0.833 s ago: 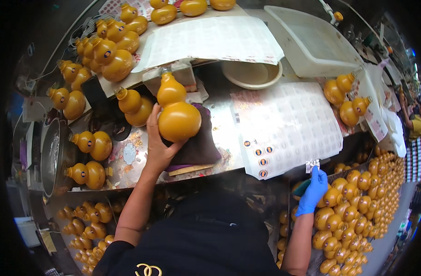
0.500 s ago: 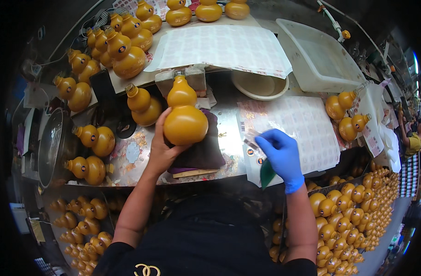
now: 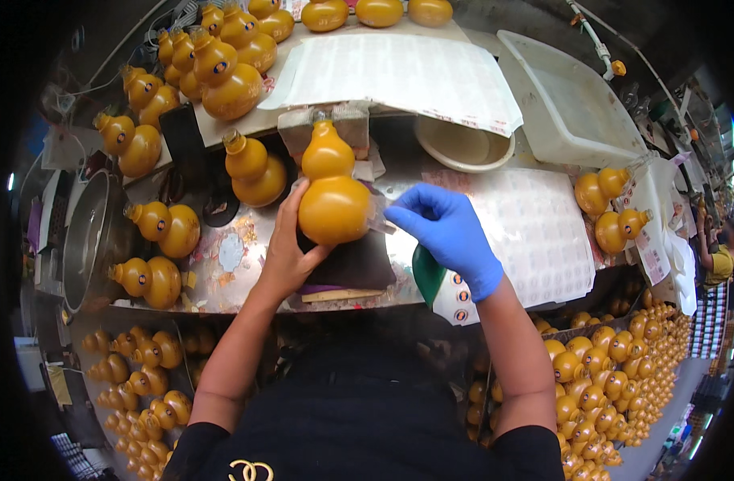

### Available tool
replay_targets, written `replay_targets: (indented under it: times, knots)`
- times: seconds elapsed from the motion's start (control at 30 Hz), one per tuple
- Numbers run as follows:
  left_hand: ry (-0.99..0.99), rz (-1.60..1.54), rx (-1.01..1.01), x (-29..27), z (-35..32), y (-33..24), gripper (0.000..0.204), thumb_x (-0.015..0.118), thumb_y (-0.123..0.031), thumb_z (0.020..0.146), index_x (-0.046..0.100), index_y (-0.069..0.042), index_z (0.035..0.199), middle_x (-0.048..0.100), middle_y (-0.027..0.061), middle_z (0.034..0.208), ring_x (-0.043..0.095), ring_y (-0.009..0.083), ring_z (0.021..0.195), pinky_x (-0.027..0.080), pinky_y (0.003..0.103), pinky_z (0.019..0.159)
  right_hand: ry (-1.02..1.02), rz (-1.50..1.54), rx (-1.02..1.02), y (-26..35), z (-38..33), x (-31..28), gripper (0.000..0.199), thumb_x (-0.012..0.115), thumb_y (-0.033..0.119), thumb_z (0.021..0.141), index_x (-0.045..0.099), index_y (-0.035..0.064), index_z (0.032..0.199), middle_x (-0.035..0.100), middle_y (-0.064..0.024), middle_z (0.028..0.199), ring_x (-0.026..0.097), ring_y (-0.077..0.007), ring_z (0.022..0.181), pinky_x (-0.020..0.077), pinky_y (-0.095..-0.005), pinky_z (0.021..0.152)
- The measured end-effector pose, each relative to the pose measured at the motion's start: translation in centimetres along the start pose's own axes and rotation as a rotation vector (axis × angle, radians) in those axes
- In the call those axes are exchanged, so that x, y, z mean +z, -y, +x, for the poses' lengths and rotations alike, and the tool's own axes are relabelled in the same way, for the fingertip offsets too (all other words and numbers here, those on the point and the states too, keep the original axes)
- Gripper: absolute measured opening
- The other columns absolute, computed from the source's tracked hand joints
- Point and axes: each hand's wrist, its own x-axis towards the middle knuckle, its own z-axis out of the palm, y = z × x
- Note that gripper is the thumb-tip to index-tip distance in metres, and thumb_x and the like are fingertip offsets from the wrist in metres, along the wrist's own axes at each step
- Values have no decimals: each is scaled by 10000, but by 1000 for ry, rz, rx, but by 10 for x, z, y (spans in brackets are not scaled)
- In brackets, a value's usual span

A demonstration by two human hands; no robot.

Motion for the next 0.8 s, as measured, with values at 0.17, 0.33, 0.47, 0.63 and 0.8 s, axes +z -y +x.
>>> replay_targets:
  times: [0.17, 0.33, 0.47, 0.63, 0.8]
  knots:
    - [83, -60, -90, -6, -1, 2, 866, 740, -91, 772, 232, -72, 1473, 356, 203, 1459, 363, 331, 1358, 298, 372, 1107, 153, 37, 0, 17, 12, 26, 184, 730, 176, 841, 674, 8, 891, 640, 16, 790, 563, -37, 735, 470, -200, 681]
    - [117, -109, -179, -7, -2, 3, 856, 724, -110, 787, 216, -50, 1474, 356, 201, 1463, 360, 326, 1362, 299, 371, 1107, 170, -89, -56, 2, 40, 42, 185, 761, 180, 808, 660, 39, 870, 600, 31, 739, 485, -27, 659, 457, -209, 646]
    - [179, -147, -211, -10, 2, 6, 923, 755, -162, 756, 196, -27, 1477, 361, 207, 1452, 365, 316, 1356, 298, 365, 1106, 59, -137, -189, -10, 46, 41, 362, 767, 232, 805, 614, 65, 1088, 547, 39, 717, 444, -29, 641, 437, -202, 632]
    - [127, -796, -391, -16, 16, -2, 928, 738, -313, 798, 193, -3, 1482, 320, 187, 1466, 357, 253, 1344, 304, 350, 1097, 25, 70, 92, -13, 38, 36, 568, 712, 375, 842, 547, 24, 1258, 549, 13, 755, 468, -45, 673, 436, -208, 643]
    - [57, -695, -405, -3, 20, -2, 835, 690, -360, 861, 240, 14, 1456, 376, 180, 1407, 417, 240, 1284, 346, 335, 1063, 79, -227, 159, -13, 34, 38, 755, 733, 508, 777, 536, -30, 1269, 595, -43, 812, 552, -105, 738, 471, -240, 693]
